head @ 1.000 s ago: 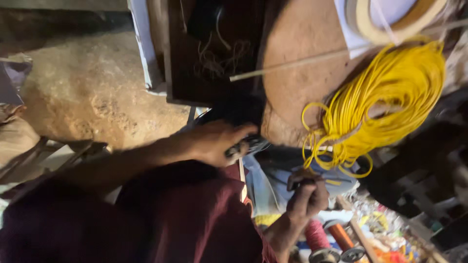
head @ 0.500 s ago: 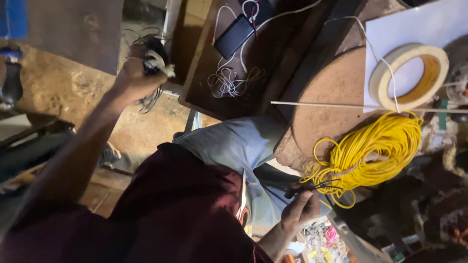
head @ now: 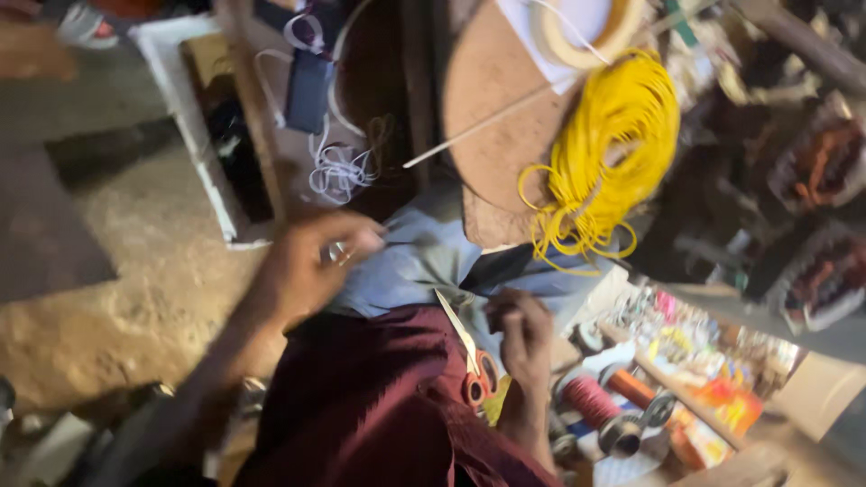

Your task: The person sits on the floor and uses scissors to cut lengths of black and yellow insulated wire. They strip the ends of the wires and insert them into the slots of a stator core, then wrap the wires around the core to form coils.

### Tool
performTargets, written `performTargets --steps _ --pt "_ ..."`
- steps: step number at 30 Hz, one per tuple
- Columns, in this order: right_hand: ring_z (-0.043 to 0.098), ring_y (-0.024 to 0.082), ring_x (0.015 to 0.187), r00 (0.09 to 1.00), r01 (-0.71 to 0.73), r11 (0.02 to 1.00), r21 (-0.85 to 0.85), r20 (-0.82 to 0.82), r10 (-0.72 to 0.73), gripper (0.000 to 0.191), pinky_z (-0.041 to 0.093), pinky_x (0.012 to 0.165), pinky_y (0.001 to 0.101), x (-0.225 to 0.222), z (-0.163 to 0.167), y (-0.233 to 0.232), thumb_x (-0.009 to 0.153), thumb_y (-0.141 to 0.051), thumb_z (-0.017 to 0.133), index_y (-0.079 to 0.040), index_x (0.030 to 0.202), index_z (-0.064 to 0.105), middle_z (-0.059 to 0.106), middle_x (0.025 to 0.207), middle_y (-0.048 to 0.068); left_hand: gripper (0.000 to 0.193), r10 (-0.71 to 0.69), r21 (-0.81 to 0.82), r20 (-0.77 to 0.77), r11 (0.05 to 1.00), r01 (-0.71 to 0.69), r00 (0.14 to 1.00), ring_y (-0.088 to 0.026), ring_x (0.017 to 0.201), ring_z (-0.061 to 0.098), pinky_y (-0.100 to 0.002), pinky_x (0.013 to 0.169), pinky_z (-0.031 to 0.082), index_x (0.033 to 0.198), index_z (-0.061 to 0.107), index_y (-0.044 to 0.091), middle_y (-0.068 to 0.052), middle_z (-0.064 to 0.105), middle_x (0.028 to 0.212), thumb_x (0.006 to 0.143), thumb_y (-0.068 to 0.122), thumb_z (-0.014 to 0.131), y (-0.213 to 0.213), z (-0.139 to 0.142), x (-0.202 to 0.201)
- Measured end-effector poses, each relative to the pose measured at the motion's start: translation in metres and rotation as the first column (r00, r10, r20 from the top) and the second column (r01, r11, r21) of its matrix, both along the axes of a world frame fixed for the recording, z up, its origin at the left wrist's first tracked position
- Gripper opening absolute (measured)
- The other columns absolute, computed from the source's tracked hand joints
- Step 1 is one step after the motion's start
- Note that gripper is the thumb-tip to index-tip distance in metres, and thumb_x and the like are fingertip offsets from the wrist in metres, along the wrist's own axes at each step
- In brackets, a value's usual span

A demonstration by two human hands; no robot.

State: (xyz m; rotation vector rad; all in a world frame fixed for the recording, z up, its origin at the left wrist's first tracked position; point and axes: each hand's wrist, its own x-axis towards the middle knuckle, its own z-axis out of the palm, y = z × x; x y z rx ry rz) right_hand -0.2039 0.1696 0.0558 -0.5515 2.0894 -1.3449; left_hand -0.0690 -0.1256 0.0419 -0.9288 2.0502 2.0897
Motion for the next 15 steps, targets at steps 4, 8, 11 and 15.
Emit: performTargets --steps 4,8,11,15 --pt "0.053 0.013 0.058 0.964 -0.254 0.965 0.063 0.092 0.248 0.047 0.041 0.056 0.0302 0.008 0.004 -0.007 0.109 -0.038 0.051 -0.001 0.083 0.065 0.055 0.066 0.003 0.027 -0.226 0.226 -0.439 0.909 0.351 0.869 -0.017 0.101 0.071 -0.031 0.093 0.055 0.124 0.073 0.005 -0.008 0.075 0.11 0.098 0.011 0.066 0.043 0.019 -0.049" --pt "0.047 0.013 0.058 0.894 -0.043 0.994 -0.097 0.441 0.082 0.055 0.037 0.054 0.0314 0.018 0.0 0.003 0.109 -0.044 0.053 -0.001 0.075 0.059 0.053 0.064 0.001 0.02 -0.081 0.585 -0.513 0.696 0.417 0.855 -0.016 0.108 0.071 -0.03 0.097 0.057 0.12 0.071 -0.001 -0.01 0.074 0.113 0.101 0.0 0.063 0.064 0.005 -0.068" --pt "0.043 0.013 0.054 0.793 0.092 0.984 -0.153 0.609 0.02 0.055 0.032 0.051 0.0311 0.025 -0.002 0.01 0.107 -0.045 0.053 -0.003 0.071 0.055 0.049 0.062 0.001 0.024 -0.083 0.651 -0.481 0.634 0.418 0.873 -0.014 0.1 0.072 -0.028 0.092 0.059 0.122 0.069 -0.003 -0.009 0.075 0.105 0.098 -0.003 0.065 0.068 -0.011 -0.068" --pt "0.041 0.011 0.052 0.78 0.09 0.975 -0.206 0.623 0.06 0.056 0.03 0.049 0.0299 0.025 -0.004 0.003 0.11 -0.046 0.048 -0.005 0.073 0.053 0.045 0.06 -0.001 0.013 0.037 0.55 -0.494 0.787 0.279 0.869 -0.017 0.1 0.073 -0.03 0.092 0.06 0.111 0.074 -0.007 -0.012 0.076 0.104 0.098 -0.006 0.071 0.082 -0.02 -0.068"
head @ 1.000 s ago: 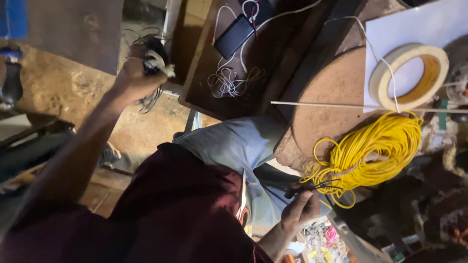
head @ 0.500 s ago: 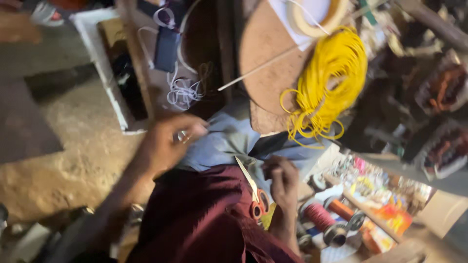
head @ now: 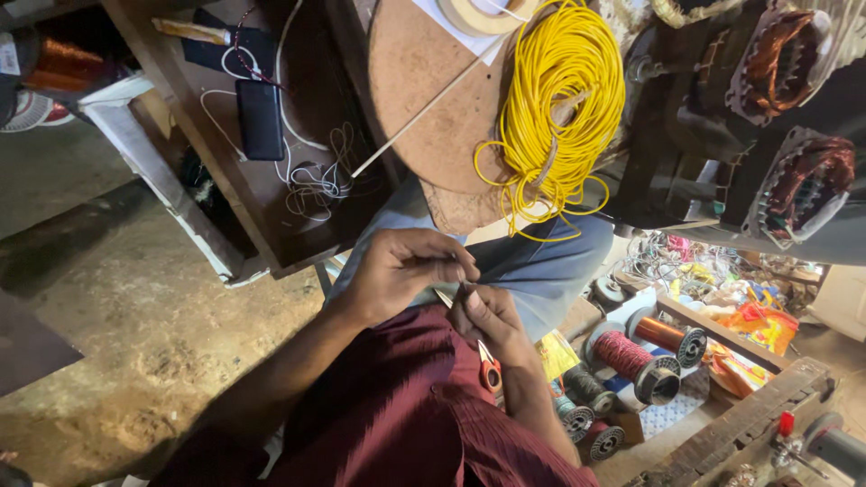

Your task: The person sits on the floor and uses scissors to cut lengths of black and yellow insulated wire. They strip the ends of the wires and insert them into the slots of a stator core, then wrap the wires around the core to form coils.

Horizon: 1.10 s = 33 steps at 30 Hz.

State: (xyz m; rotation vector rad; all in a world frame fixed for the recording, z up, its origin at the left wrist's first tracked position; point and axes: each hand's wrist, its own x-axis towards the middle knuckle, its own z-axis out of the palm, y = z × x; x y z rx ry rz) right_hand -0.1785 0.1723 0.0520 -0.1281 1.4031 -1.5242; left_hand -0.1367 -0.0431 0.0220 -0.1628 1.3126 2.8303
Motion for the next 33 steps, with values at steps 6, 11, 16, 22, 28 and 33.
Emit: performTargets --steps 6,11,16,22,28,33 --pt "0.041 0.006 0.064 0.888 -0.04 0.943 0.331 -0.422 0.186 0.048 0.035 0.056 0.0254 -0.002 -0.006 -0.025 0.112 -0.042 0.043 -0.002 0.092 0.061 0.047 0.069 -0.004 0.032 0.386 0.001 0.251 0.917 -0.399 0.887 -0.013 0.095 0.075 -0.026 0.084 0.062 0.126 0.063 -0.001 -0.009 0.078 0.103 0.095 0.003 0.069 0.002 -0.004 0.002" --pt "0.039 0.006 0.063 0.923 0.02 0.955 0.294 -0.372 0.096 0.041 0.033 0.057 0.0252 0.016 -0.031 -0.046 0.111 -0.035 0.042 -0.001 0.104 0.063 0.046 0.069 -0.004 0.03 0.456 -0.058 0.288 0.886 -0.46 0.842 -0.01 0.101 0.073 -0.022 0.089 0.059 0.128 0.068 -0.002 -0.009 0.077 0.111 0.099 0.004 0.07 -0.015 -0.008 0.022" --pt "0.051 0.01 0.07 0.741 -0.293 0.851 0.436 -0.459 0.49 0.033 0.043 0.063 0.0294 0.023 -0.044 -0.059 0.111 -0.026 0.049 0.0 0.104 0.068 0.058 0.075 0.004 0.025 0.491 -0.461 0.453 0.844 -0.275 0.744 -0.009 0.071 0.054 -0.024 0.062 0.044 0.119 0.079 0.005 -0.01 0.078 0.094 0.095 0.01 0.077 -0.031 -0.016 0.07" --pt "0.072 0.017 0.085 0.512 -0.448 0.761 0.47 -0.563 0.649 0.028 0.055 0.072 0.0341 0.025 -0.064 -0.068 0.106 -0.022 0.055 0.002 0.108 0.07 0.074 0.094 0.014 0.015 0.656 -0.579 0.167 0.67 -0.466 0.736 -0.009 0.096 0.07 -0.027 0.082 0.058 0.114 0.075 0.005 -0.006 0.076 0.111 0.101 0.012 0.074 -0.069 -0.059 0.149" --pt "0.05 0.016 0.057 0.822 -0.141 0.87 0.472 -0.434 0.369 0.035 0.042 0.056 0.0315 0.051 -0.088 -0.087 0.116 -0.027 0.048 0.001 0.101 0.063 0.055 0.065 0.008 0.019 0.873 -0.967 0.102 0.199 -0.157 0.476 -0.026 0.083 0.073 -0.035 0.07 0.059 0.108 0.074 0.005 -0.015 0.075 0.097 0.09 0.003 0.069 -0.14 -0.098 0.223" --pt "0.052 0.012 0.065 0.669 -0.038 0.872 0.488 -0.636 0.385 0.03 0.046 0.061 0.0281 0.056 -0.078 -0.08 0.11 -0.025 0.047 -0.001 0.113 0.064 0.06 0.074 0.006 0.019 0.88 -0.985 0.152 0.171 -0.004 0.45 -0.035 0.079 0.068 -0.041 0.067 0.052 0.097 0.07 0.001 -0.02 0.071 0.086 0.103 0.017 0.076 -0.124 -0.092 0.198"
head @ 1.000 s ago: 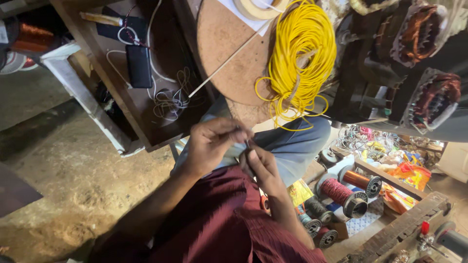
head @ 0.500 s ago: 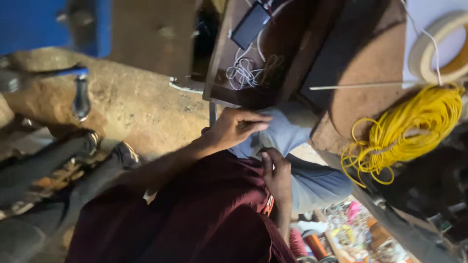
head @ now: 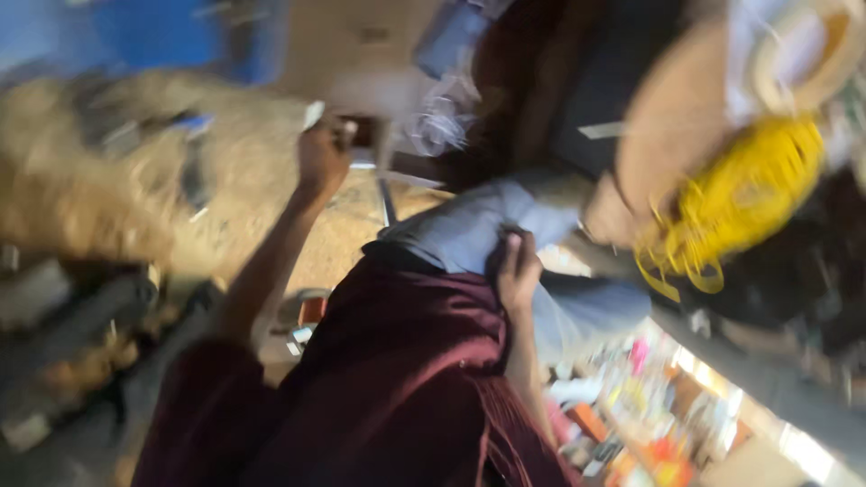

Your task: The person sits on the floor and uses scissors to cut lengths of black and yellow insulated wire. They strip the ends of the wires and insert them into the slots of a stator core, then wrap the wires around the core to form coils.

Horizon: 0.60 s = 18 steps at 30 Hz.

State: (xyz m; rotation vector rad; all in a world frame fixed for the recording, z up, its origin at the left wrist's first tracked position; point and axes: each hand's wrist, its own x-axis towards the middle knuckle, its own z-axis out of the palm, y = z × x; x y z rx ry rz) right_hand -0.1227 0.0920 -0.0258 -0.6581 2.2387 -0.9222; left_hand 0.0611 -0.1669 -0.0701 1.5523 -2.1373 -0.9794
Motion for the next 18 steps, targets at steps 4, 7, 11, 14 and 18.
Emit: performTargets --steps 4,7,11,14,18 --pt "0.056 0.013 0.07 0.995 0.085 0.992 -0.091 -0.045 -0.089 0.027 0.048 0.065 0.0284 -0.002 0.015 0.03 0.111 -0.024 0.049 0.0 0.106 0.062 0.062 0.08 0.006 0.021 0.059 0.162 -0.494 0.986 0.025 0.868 -0.017 0.081 0.067 -0.033 0.07 0.053 0.112 0.066 -0.001 -0.008 0.073 0.094 0.108 0.02 0.067 0.049 0.043 -0.049" --pt "0.054 0.013 0.068 0.985 0.158 0.977 -0.139 0.093 -0.146 0.028 0.046 0.064 0.0293 0.004 0.025 0.052 0.111 -0.024 0.049 -0.001 0.104 0.062 0.06 0.077 0.006 0.02 -0.224 0.518 -0.517 0.687 0.51 0.826 -0.012 0.083 0.07 -0.028 0.074 0.055 0.111 0.075 0.002 -0.005 0.077 0.094 0.105 0.018 0.064 0.08 0.073 -0.062" --pt "0.051 0.011 0.067 0.96 0.131 0.977 -0.168 0.269 -0.082 0.033 0.044 0.062 0.0284 0.014 0.034 0.073 0.112 -0.029 0.048 -0.003 0.095 0.059 0.055 0.074 0.002 0.031 -0.342 0.403 -0.785 0.352 0.845 0.517 -0.014 0.114 0.067 -0.029 0.1 0.051 0.131 0.065 -0.005 -0.012 0.073 0.121 0.102 0.006 0.063 0.128 0.073 -0.097" --pt "0.043 0.008 0.065 0.862 0.282 0.932 -0.226 0.487 -0.143 0.037 0.037 0.059 0.0261 0.022 0.043 0.096 0.113 -0.034 0.047 -0.004 0.094 0.056 0.049 0.073 -0.002 0.025 -0.158 0.514 -0.823 0.202 0.834 0.545 -0.013 0.105 0.07 -0.028 0.097 0.055 0.126 0.069 -0.004 -0.01 0.076 0.113 0.103 0.004 0.064 0.157 0.061 -0.119" --pt "0.038 0.005 0.055 0.705 0.509 0.839 -0.191 0.651 -0.28 0.04 0.03 0.05 0.0233 0.025 0.055 0.13 0.111 -0.039 0.049 -0.005 0.089 0.054 0.046 0.069 -0.005 0.022 -0.047 0.55 -0.834 0.008 0.835 0.549 -0.014 0.104 0.072 -0.03 0.098 0.059 0.123 0.071 -0.006 -0.012 0.076 0.11 0.103 0.002 0.066 0.174 0.057 -0.145"
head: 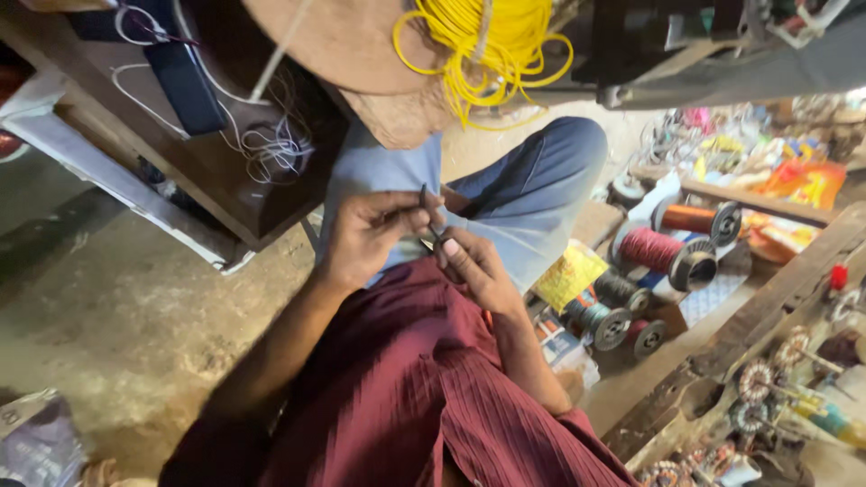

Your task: The person sits on the floor and uses scissors to cut lengths of black and yellow insulated wire. They strip the ends of the wires and insert them into the slots of a stator core, then wrap the wires around the core to form coils.

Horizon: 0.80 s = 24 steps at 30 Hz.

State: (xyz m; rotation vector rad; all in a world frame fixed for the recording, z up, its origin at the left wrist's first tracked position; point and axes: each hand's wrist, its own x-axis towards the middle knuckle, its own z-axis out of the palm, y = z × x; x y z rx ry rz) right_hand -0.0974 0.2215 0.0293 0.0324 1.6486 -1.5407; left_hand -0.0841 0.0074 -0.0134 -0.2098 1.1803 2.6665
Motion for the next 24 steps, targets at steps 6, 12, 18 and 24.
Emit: performTargets --steps 6,12,18,24 --pt "0.037 0.006 0.054 0.987 0.106 0.988 -0.113 0.134 -0.09 0.04 0.028 0.048 0.0228 -0.002 0.002 0.018 0.107 -0.042 0.053 -0.007 0.088 0.052 0.044 0.067 -0.003 0.022 0.012 0.057 0.036 0.998 -0.014 0.999 -0.017 0.106 0.074 -0.031 0.093 0.063 0.124 0.068 -0.006 -0.012 0.075 0.115 0.102 -0.002 0.068 0.01 0.025 -0.02" --pt "0.061 0.024 0.097 0.897 -0.037 0.994 0.103 -0.434 0.078 0.041 0.051 0.079 0.0364 -0.009 0.021 0.051 0.112 -0.032 0.048 0.007 0.126 0.053 0.065 0.11 0.013 0.033 0.076 0.01 0.058 0.997 -0.077 0.995 -0.017 0.101 0.073 -0.032 0.094 0.062 0.133 0.066 -0.003 -0.015 0.075 0.113 0.1 0.0 0.071 0.02 0.043 -0.033" --pt "0.068 0.032 0.1 0.967 -0.031 0.647 0.762 -0.142 0.213 0.024 0.054 0.09 0.0405 0.025 0.035 0.126 0.098 -0.014 0.067 -0.007 0.121 0.065 0.068 0.113 0.015 0.029 0.19 -0.108 0.035 0.977 -0.185 0.981 -0.018 0.093 0.073 -0.033 0.089 0.062 0.134 0.067 -0.002 -0.015 0.076 0.106 0.106 0.003 0.071 0.035 0.048 -0.038" --pt "0.054 0.042 0.107 0.896 -0.032 0.687 0.726 -0.283 0.341 0.049 0.048 0.091 0.0469 0.084 0.013 0.152 0.082 -0.012 0.072 -0.005 0.129 0.06 0.057 0.121 0.021 0.021 0.141 -0.135 -0.013 0.981 -0.141 0.99 -0.019 0.087 0.072 -0.031 0.08 0.06 0.128 0.068 -0.002 -0.015 0.075 0.102 0.11 0.007 0.071 0.072 0.058 -0.056"
